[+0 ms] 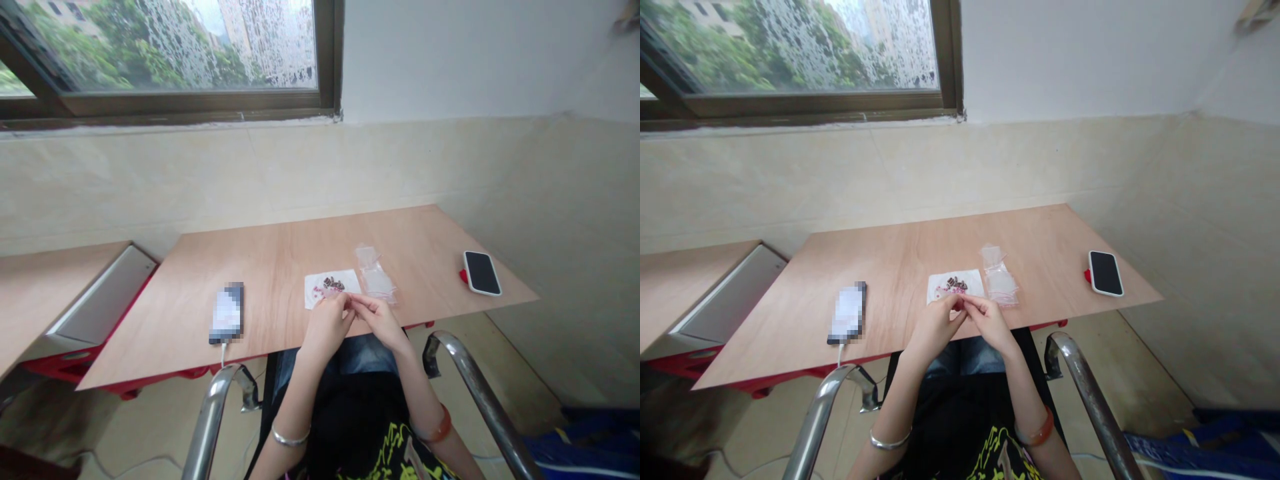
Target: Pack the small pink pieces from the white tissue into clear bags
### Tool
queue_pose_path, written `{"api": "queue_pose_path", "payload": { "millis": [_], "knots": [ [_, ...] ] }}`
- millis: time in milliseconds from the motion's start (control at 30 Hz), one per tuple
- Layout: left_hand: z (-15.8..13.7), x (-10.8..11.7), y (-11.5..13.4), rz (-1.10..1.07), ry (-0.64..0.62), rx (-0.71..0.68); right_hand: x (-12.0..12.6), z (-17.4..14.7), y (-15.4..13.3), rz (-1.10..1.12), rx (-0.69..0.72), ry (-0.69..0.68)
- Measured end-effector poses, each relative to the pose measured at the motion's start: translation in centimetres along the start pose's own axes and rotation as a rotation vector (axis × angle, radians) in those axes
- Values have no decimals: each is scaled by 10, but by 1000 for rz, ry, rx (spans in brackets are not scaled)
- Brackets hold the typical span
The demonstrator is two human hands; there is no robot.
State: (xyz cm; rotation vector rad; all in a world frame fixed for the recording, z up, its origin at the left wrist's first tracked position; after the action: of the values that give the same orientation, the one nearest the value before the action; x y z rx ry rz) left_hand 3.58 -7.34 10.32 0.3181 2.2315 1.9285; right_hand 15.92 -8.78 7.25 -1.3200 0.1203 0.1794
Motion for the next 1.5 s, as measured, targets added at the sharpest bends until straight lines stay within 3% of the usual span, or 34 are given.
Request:
{"api": "queue_pose_path", "payload": {
  "millis": [200, 433, 600, 833, 1200, 1367, 1500],
  "knots": [
    [-1, 3, 10, 187, 81, -137, 0, -2, 7, 110, -123, 103],
    [-7, -9, 19, 809, 125, -444, 9, -1, 12, 256, -157, 203],
    [-11, -12, 26, 910, 230, -590, 8, -3, 4, 456, -208, 230],
    [-12, -10, 30, 831, 164, -578, 5, -6, -11, 592, -226, 132],
    [-17, -10, 37, 585, 4, -505, 0, -11, -23, 515, -271, 61],
    [-17, -9, 38, 462, -21, -440, -1, -10, -31, 474, -235, 97],
    [-13, -4, 36, 352, -1, -369, -1, -9, -38, 318, -124, 162]
  ]
}}
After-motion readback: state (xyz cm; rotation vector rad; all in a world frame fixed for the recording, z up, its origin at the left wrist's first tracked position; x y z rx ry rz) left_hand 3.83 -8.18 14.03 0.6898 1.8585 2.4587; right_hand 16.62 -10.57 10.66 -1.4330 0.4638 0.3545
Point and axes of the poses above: each hand's wrist, its own z-axis towards the middle knuckle, its own x-axis out of the back of the hand, y = z × x, the point moved 4 cm from there along z, towards the middle knuckle, and after that the axes turned 10 degrees about x, right-handed, at the moved point
